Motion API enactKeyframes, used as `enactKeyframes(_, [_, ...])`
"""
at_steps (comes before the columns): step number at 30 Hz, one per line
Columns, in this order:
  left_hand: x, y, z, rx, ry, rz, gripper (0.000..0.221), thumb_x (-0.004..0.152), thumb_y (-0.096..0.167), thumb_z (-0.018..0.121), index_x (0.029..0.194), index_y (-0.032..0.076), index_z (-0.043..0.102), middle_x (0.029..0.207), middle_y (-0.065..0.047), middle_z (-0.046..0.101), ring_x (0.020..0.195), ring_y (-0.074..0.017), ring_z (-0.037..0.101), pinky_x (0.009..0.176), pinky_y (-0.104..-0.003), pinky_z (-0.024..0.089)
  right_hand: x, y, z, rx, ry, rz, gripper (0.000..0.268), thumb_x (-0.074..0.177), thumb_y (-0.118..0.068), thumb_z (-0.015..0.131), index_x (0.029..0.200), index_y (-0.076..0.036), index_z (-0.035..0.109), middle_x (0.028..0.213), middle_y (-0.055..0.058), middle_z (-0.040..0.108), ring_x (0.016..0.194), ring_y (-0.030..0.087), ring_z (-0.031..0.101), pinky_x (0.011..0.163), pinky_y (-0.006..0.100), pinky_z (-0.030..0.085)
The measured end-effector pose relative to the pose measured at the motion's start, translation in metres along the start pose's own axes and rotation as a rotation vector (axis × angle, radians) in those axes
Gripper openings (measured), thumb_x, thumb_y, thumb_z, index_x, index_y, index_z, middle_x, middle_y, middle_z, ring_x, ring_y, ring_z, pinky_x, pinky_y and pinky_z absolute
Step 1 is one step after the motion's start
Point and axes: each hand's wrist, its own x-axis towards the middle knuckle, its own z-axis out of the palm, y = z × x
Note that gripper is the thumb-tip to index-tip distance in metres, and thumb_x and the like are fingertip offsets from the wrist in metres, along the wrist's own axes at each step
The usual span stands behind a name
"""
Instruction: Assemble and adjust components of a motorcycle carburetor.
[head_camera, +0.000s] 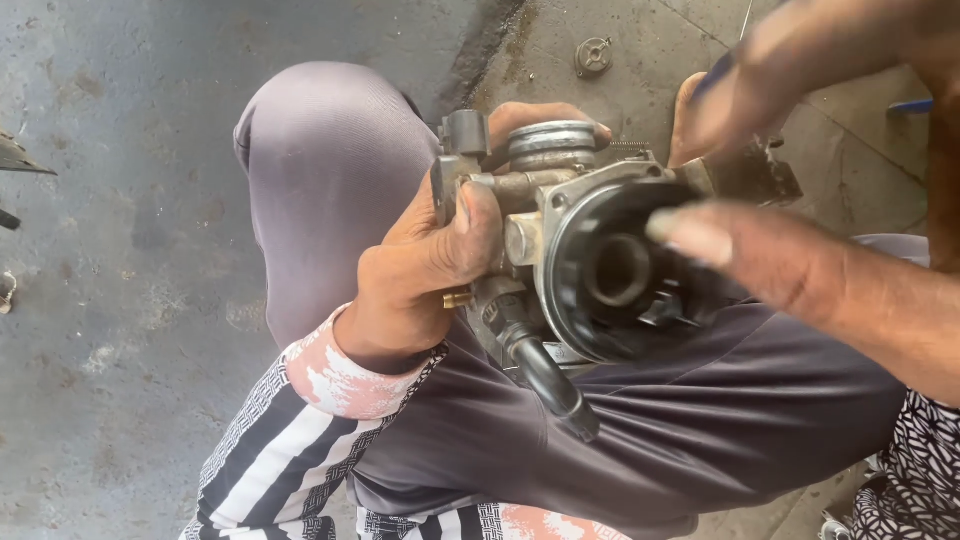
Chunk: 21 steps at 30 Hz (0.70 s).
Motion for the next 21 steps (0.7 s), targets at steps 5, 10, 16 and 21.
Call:
enactKeyframes(5, [-0.003, 0.002, 0.003, -0.013, 0.064, -0.072, 0.082, 0.107, 0.059, 0.056, 0.159, -0.002, 0.038, 0.136, -0.018, 0.062, 0.117, -0.0197, 0.060, 0.086, -0.029, 0.044, -0.025, -0.115, 0.095, 0.082, -0.130, 0.225, 0.063, 0.092, -0.055, 0.048, 0.132, -0.009, 0.064, 0.146, 0.012, 0.060, 0.143, 0.022, 0.048, 0.121, 0.046, 0.032])
enactKeyframes(10, [-0.003, -0.001, 0.002, -0.051, 0.167, -0.105, 0.080, 0.105, 0.055, 0.057, 0.156, -0.005, 0.040, 0.145, -0.017, 0.056, 0.126, -0.0179, 0.056, 0.107, -0.031, 0.047, -0.049, -0.233, 0.129, 0.256, -0.151, 0.057, 0.057, 0.097, -0.047, 0.051, 0.134, -0.007, 0.064, 0.143, 0.014, 0.058, 0.144, 0.021, 0.046, 0.121, 0.043, 0.032])
enactKeyframes(16, [0.002, 0.005, 0.006, 0.015, 0.036, -0.013, 0.081, 0.106, 0.059, 0.056, 0.155, -0.003, 0.037, 0.148, -0.016, 0.055, 0.135, -0.0207, 0.056, 0.122, -0.038, 0.048, -0.063, -0.325, 0.104, -0.229, 0.274, -0.466, 0.044, 0.095, -0.027, 0.075, 0.129, -0.005, 0.057, 0.109, 0.009, 0.069, 0.113, 0.014, 0.067, 0.103, 0.031, 0.053])
enactKeyframes(21, [-0.001, 0.003, 0.002, 0.039, 0.034, -0.001, 0.079, 0.110, 0.060, 0.056, 0.153, -0.005, 0.040, 0.140, -0.016, 0.059, 0.131, -0.0216, 0.057, 0.122, -0.038, 0.048, -0.065, -0.317, 0.103, -0.260, 0.314, -0.364, 0.034, 0.089, -0.015, 0.077, 0.117, -0.004, 0.061, 0.094, 0.009, 0.070, 0.094, 0.018, 0.070, 0.089, 0.032, 0.056])
